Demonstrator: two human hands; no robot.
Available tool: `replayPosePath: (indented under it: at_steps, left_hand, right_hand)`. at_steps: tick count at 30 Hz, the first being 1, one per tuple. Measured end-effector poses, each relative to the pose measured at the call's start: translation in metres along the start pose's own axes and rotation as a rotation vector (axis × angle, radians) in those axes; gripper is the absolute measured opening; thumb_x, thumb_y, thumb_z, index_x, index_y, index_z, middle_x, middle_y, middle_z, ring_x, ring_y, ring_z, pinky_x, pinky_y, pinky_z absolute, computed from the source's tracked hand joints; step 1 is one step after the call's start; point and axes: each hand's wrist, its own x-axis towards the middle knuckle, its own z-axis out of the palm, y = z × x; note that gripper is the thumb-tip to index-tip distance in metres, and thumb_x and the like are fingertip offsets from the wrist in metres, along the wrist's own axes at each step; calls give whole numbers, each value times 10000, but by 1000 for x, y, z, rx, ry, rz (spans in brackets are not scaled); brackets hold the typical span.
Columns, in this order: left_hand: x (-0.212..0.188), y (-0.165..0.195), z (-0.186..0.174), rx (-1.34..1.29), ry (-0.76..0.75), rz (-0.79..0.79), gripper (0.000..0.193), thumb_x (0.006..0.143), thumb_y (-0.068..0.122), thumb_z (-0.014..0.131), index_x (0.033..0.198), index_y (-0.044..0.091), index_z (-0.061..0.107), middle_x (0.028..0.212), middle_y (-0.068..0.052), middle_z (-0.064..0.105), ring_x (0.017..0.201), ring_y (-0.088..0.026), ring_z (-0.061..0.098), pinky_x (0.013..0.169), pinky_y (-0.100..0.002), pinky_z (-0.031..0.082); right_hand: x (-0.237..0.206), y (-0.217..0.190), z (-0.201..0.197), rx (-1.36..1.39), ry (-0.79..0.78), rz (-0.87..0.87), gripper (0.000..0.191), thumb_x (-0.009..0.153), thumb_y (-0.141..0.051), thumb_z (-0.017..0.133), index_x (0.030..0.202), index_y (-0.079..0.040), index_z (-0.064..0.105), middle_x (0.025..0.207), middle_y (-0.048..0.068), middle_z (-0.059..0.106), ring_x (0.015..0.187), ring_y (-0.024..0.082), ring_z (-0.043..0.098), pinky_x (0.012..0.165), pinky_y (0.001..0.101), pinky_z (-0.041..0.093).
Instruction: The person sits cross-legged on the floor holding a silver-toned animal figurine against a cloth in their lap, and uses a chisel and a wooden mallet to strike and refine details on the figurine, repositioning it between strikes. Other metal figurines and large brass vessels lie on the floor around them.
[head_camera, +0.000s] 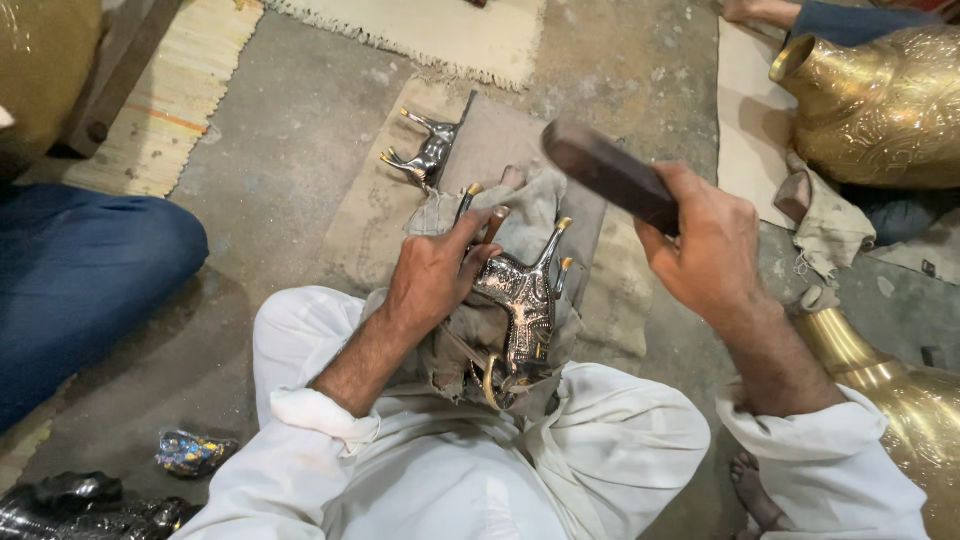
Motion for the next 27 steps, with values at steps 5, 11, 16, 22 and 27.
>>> replayPosePath:
  at_steps: [5,11,16,22,27]
  left_hand:
    - [-5,0,-1,-61,92,45,355,955,116,738,1276,89,591,940,-144,774,813,-321,766,632,-417,564]
    - [-12,4,2,-83,79,-10,335,951,136,753,1244,80,602,988,-127,782,851,-304,779,665,-398,591]
    - [-10,3,4,-17,76,36,305,961,165,746,1211,76,596,969,-128,776,835,-316,770,641,-414,575]
    - [-9,4,4,35,19,-29,310,960,213,752,1193,72,604,879,-146,762,753,-342,746,594,-450,543]
    - [-8,3,3,27,14,-20,312,961,217,748,1202,78,606,835,-158,747,727,-354,735,585,-460,536]
  right_hand:
    - [0,2,-2,-281,-147,-98,472,760,-94,752,1218,-144,651,974,90,709,887,324,707,753,456,530]
    - [0,4,-3,-105,-50,-89,402,836,-126,767,1221,-116,652,979,97,694,892,322,692,765,451,522]
    - [1,-3,-9,-231,-22,-197,490,753,-83,748,1235,-121,669,998,99,701,909,308,704,781,434,545]
    - [4,-10,-16,-255,-137,-176,446,770,-76,745,1208,-121,668,990,90,714,878,323,707,723,445,529]
    - [5,-9,-12,-175,-143,-136,397,796,-93,734,1183,-128,653,1002,99,718,887,337,699,744,464,526]
